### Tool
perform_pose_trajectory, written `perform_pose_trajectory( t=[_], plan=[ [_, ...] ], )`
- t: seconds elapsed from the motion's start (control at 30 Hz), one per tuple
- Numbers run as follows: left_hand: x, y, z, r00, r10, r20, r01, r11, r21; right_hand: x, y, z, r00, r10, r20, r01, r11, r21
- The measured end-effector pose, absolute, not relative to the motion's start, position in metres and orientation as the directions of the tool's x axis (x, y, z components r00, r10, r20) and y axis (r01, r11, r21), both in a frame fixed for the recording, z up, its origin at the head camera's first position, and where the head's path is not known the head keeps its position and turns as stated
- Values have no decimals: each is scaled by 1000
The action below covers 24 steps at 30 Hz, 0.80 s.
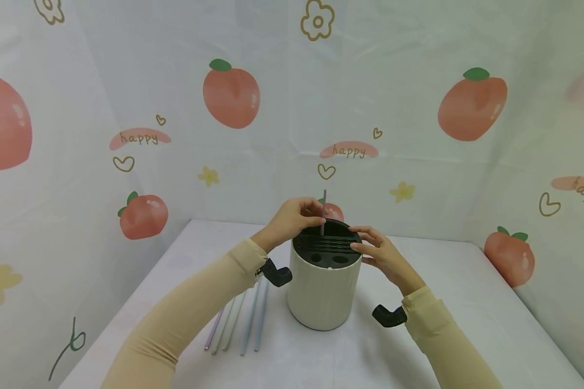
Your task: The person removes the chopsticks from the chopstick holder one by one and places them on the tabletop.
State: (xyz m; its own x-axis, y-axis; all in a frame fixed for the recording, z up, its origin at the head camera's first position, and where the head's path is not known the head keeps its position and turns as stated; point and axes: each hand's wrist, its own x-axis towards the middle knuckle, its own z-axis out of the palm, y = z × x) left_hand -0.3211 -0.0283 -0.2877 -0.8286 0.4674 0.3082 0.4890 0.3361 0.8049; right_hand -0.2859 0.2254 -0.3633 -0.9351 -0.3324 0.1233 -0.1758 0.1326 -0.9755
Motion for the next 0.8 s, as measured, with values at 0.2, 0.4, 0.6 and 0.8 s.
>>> perform_pose_trajectory(
  t=[0.2,0.4,0.6,0.8],
  plan=[
    [-322,-43,-258,-802,358,479,523,32,852,-286,225,-364,-933,-336,131,-184,130,-974],
    [-320,-76,-217,-793,120,598,541,-313,780,-286,224,-363,-935,-330,126,-177,128,-976],
    [-322,-123,-203,-802,-42,596,561,-395,727,-285,225,-364,-930,-337,144,-194,118,-974],
    [-325,-170,-233,-877,-38,480,474,-234,849,-285,223,-364,-933,-330,140,-187,114,-976]
  ],
)
